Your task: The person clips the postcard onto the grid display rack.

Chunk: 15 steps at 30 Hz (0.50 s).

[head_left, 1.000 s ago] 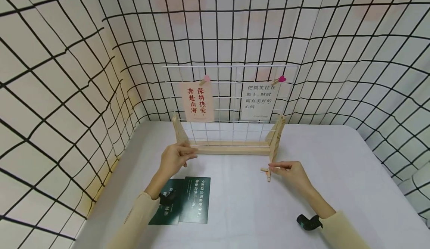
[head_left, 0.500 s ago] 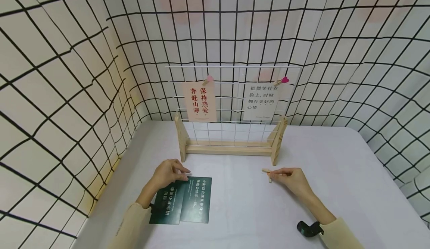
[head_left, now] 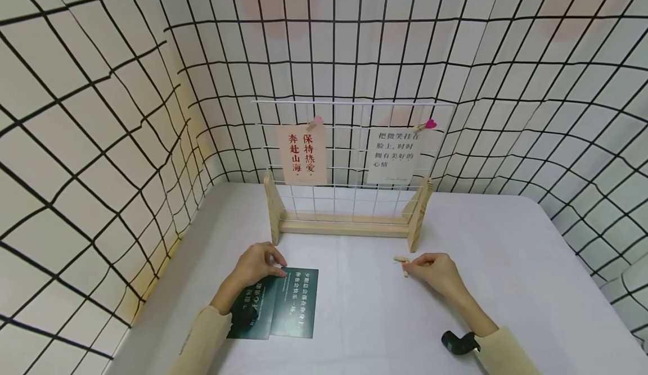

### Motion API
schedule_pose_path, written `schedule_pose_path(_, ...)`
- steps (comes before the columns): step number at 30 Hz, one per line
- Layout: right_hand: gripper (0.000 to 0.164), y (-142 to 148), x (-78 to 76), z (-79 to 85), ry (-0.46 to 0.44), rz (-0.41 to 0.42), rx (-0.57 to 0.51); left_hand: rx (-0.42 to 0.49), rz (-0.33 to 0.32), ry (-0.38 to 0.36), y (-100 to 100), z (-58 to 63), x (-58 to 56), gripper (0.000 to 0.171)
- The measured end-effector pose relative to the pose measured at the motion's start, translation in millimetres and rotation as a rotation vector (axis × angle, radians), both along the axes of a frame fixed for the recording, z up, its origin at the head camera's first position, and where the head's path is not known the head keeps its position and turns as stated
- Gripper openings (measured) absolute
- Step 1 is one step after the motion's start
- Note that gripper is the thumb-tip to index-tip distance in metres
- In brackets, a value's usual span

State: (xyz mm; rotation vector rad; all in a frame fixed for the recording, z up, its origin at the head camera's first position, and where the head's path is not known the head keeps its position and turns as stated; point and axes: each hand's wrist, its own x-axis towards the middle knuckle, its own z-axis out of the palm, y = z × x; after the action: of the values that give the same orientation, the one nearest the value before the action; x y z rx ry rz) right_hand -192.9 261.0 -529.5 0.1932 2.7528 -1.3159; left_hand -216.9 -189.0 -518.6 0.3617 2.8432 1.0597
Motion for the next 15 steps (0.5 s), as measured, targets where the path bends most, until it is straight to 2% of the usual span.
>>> schedule_pose_path(7, 0.029, -2, 1.3, 5.2, -0.023, 0.008, 0.003, -0.005, 0.011, -0.011, 3, 0.4, -0.1, 0.017)
schedule_pose_path(15, 0.028, 1, 7.5, 10.8, -0.063, 0.034, 0.076, -0.001, -0.006, -0.006, 11, -0.6, -1.0, 0.017)
